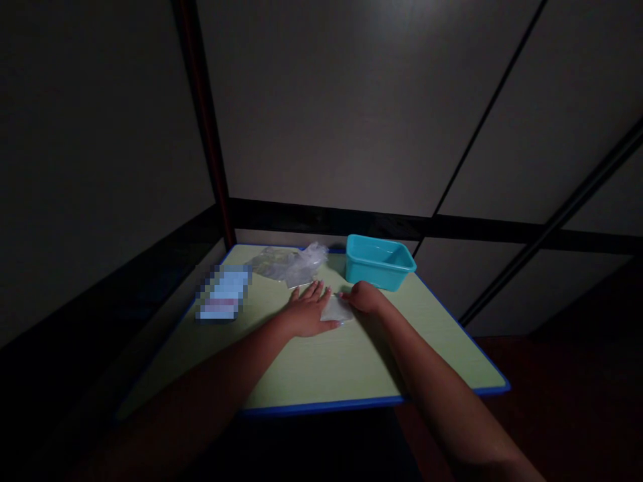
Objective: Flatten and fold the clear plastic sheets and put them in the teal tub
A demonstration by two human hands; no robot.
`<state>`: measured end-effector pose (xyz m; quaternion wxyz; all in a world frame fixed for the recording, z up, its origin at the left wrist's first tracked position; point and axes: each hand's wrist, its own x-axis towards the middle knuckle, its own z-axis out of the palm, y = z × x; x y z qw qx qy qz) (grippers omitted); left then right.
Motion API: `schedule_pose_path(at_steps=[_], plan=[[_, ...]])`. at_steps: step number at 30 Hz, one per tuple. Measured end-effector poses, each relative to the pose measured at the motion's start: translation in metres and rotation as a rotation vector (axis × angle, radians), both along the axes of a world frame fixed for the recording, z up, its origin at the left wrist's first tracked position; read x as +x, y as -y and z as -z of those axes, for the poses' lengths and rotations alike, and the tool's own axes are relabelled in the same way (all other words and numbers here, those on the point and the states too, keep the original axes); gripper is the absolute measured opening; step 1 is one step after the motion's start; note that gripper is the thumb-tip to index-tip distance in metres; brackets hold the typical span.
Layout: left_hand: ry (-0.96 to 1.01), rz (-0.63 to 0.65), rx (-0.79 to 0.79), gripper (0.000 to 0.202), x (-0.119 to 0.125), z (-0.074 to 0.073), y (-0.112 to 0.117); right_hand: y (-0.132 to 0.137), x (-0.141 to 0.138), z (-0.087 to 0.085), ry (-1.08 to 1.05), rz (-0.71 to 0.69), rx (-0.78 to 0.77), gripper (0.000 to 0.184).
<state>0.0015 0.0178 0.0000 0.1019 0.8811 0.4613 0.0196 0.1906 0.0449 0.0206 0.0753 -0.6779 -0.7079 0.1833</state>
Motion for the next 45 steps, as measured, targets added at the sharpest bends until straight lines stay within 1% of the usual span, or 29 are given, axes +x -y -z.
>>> schedule_pose_path(at_steps=[2,4,5,7,10,12,16,18,21,24,27,28,30,31,33,35,38,40,42,45], plan=[[0.012,-0.002,0.0,0.094,0.0,-0.001,0.0,0.003,-0.003,0.004,0.037,-0.064,0.122,0.042],[0.019,-0.005,-0.003,0.095,0.0,-0.002,0.001,0.005,-0.006,0.006,-0.002,-0.109,0.209,0.035],[0.02,-0.004,-0.006,0.095,0.0,-0.002,0.001,0.007,-0.007,0.007,-0.041,-0.112,0.237,0.032],[0.02,-0.005,-0.008,0.096,0.0,-0.003,0.001,0.008,-0.009,0.008,-0.156,-0.074,0.267,0.026],[0.008,-0.006,0.008,0.096,-0.001,-0.002,0.001,0.01,-0.012,0.008,-0.375,0.037,0.238,0.021],[-0.007,-0.002,0.017,0.095,-0.002,0.0,0.001,0.012,-0.014,0.008,-0.497,0.105,0.166,0.022],[-0.035,0.009,0.025,0.095,-0.004,0.001,-0.001,0.013,-0.017,0.009,-0.61,0.135,0.048,0.026],[-0.046,0.008,0.027,0.095,-0.004,0.001,-0.001,0.012,-0.017,0.011,-0.639,0.121,0.038,0.021],[-0.055,-0.012,0.02,0.095,-0.003,0.001,-0.001,0.008,-0.016,0.016,-0.653,0.025,0.058,0.01],[-0.029,-0.039,0.028,0.097,-0.003,-0.001,-0.001,0.005,-0.014,0.018,-0.661,-0.071,0.1,0.013],[0.092,-0.092,0.072,0.088,-0.004,-0.006,-0.003,0.004,-0.011,0.016,-0.693,-0.108,0.123,0.011],[0.167,-0.115,0.09,0.081,-0.005,-0.007,-0.005,0.004,-0.009,0.014,-0.716,-0.124,0.131,0.009],[0.378,-0.148,0.095,0.065,-0.007,-0.009,-0.011,0.005,-0.006,0.009,-0.788,-0.164,0.153,0.009],[0.501,-0.15,0.074,0.059,-0.008,-0.009,-0.015,0.005,-0.004,0.007,-0.832,-0.183,0.166,0.01],[0.726,-0.125,-0.021,0.051,-0.011,-0.008,-0.022,0.006,0.001,0.002,-0.916,-0.207,0.185,0.016],[0.881,-0.095,-0.155,0.052,-0.012,-0.005,-0.026,0.007,0.006,-0.003,-0.975,-0.204,0.186,0.022],[1.011,-0.072,-0.314,0.059,-0.012,-0.005,-0.028,0.009,0.011,-0.009,-1.031,-0.206,0.184,0.027],[1.059,-0.06,-0.37,0.063,-0.011,-0.008,-0.025,0.011,0.012,-0.011,-1.044,-0.238,0.193,0.03],[1.079,-0.035,-0.399,0.064,-0.009,-0.013,-0.022,0.015,0.012,-0.013,-1.036,-0.289,0.192,0.032],[1.08,-0.003,-0.365,0.062,-0.007,-0.019,-0.017,0.021,0.01,-0.014,-1.009,-0.365,0.168,0.032]])
